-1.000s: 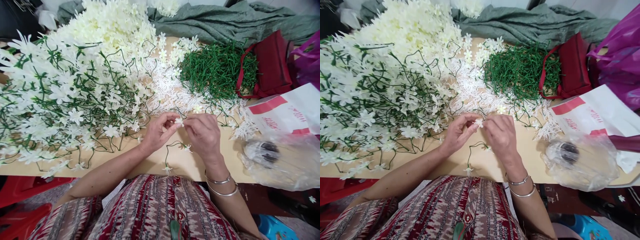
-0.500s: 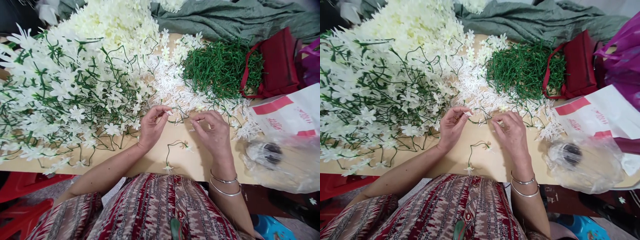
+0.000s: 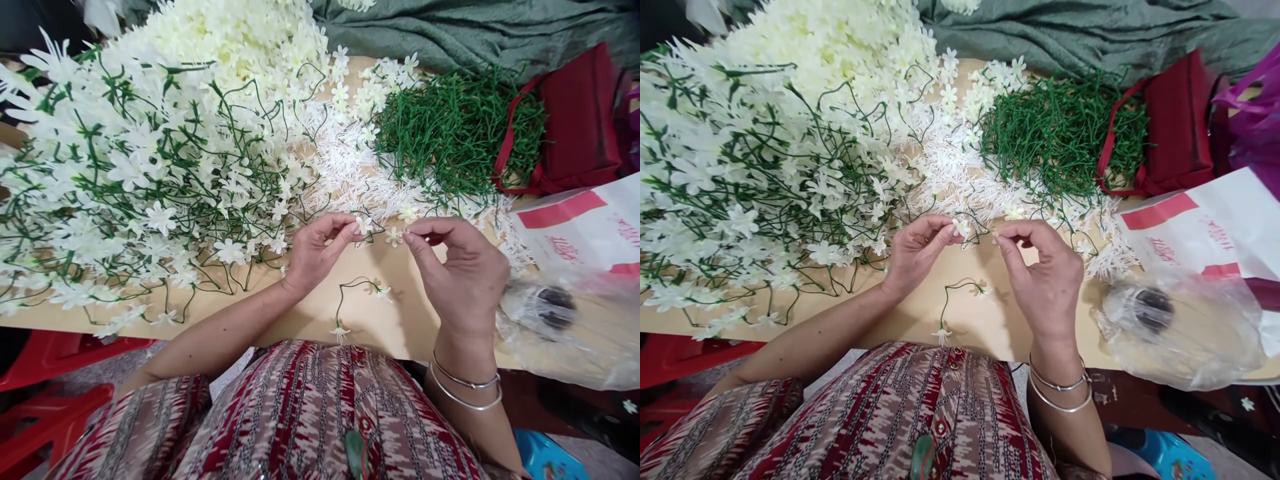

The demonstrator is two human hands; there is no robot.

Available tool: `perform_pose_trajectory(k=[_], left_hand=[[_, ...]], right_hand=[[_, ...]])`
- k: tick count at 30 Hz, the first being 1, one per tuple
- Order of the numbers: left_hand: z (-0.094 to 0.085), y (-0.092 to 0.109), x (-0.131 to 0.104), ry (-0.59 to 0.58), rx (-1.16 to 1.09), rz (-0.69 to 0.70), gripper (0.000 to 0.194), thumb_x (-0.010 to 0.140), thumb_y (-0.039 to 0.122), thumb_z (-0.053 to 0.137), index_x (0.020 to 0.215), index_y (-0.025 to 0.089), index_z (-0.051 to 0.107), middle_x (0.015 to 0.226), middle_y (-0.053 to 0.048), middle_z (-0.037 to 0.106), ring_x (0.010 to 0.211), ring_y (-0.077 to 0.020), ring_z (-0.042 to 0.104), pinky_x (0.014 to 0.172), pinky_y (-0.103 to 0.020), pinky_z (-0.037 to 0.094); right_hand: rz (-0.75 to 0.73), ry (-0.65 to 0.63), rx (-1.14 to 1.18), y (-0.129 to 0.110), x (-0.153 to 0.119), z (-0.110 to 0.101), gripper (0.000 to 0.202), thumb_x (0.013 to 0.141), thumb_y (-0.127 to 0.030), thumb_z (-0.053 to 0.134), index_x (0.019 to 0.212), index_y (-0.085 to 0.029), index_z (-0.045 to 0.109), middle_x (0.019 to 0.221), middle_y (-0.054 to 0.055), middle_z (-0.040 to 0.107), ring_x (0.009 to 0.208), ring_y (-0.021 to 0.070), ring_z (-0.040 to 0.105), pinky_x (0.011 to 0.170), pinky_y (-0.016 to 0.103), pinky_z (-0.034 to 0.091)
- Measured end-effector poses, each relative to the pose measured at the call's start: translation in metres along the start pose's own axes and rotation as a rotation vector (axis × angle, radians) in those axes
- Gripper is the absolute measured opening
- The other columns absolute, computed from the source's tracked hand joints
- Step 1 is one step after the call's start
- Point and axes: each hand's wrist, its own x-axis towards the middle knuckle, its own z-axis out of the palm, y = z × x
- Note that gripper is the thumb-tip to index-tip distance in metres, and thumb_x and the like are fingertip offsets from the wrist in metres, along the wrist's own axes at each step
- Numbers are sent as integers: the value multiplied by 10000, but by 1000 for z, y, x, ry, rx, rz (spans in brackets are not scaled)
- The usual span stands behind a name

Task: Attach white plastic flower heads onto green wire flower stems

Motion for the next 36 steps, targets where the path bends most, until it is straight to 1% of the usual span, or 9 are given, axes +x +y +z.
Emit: perform_pose_trajectory(k=[2, 6, 9, 16, 18, 21, 25, 29, 36], left_hand=[[0, 0, 0, -14, -19, -4, 327, 948, 502, 739, 1016, 182, 735, 920, -44, 813, 839, -168, 806, 803, -290, 660], [0, 1, 0, -30, -78, -8, 330, 938, 507, 750, 1017, 187, 742, 919, -44, 818, 833, -164, 806, 799, -281, 660], [0, 2, 0, -49, -97, 8, 304, 938, 488, 757, 1005, 192, 753, 934, -41, 819, 836, -160, 799, 812, -295, 663], [1, 4, 0, -64, -83, 81, 198, 971, 390, 739, 1017, 202, 781, 918, -36, 824, 820, -149, 785, 808, -299, 661], [1, 4, 0, -54, -53, 113, 186, 974, 374, 737, 1026, 201, 784, 930, -37, 826, 821, -144, 783, 806, -289, 658], [0, 5, -1, -40, 36, 185, 178, 987, 361, 722, 1043, 207, 792, 978, -46, 828, 863, -145, 783, 822, -284, 649], [-2, 6, -1, -36, 175, 322, 135, 1002, 301, 703, 1064, 225, 795, 1027, -53, 835, 957, -163, 792, 894, -314, 645], [-3, 8, -1, -68, 279, 467, 118, 1001, 230, 699, 1080, 228, 786, 1046, -52, 839, 969, -156, 799, 905, -308, 649], [0, 10, -2, -95, 276, 521, 181, 992, 185, 700, 1160, 214, 762, 1068, -62, 829, 966, -153, 793, 890, -291, 648]], right_hand=[[39, 38, 192, -5, -1, 10, 54, 900, -271, 773, 899, -304, 730, 893, 17, 771, 847, 239, 714, 788, 425, 569], [-66, 59, 389, -1, -3, 33, 133, 849, -181, 799, 852, -281, 711, 876, -2, 765, 867, 213, 736, 800, 400, 592], [-146, 62, 329, 5, -4, 42, 140, 864, -138, 767, 847, -255, 693, 882, -11, 758, 856, 185, 733, 805, 381, 583], [-415, 113, -63, 7, -8, 46, 207, 900, -86, 722, 847, -264, 628, 857, -26, 770, 834, 177, 737, 786, 369, 547], [-384, 108, -48, 5, -10, 48, 189, 912, -106, 723, 859, -263, 631, 838, -32, 761, 800, 165, 724, 765, 355, 541], [-203, 122, 83, 4, -11, 50, 132, 906, -162, 747, 938, -263, 667, 835, -39, 726, 755, 147, 674, 731, 330, 541], [-40, 65, 211, 5, -10, 46, 245, 895, -208, 759, 1127, -266, 708, 861, -36, 704, 779, 148, 652, 754, 332, 553], [-73, 20, 211, 9, -7, 39, 41, 905, -227, 759, 923, -263, 756, 828, -22, 714, 808, 165, 662, 771, 352, 552], [-89, 77, 308, 17, -7, 43, 57, 892, -225, 760, 861, -266, 733, 1039, 15, 757, 1039, 209, 723, 945, 456, 572]])
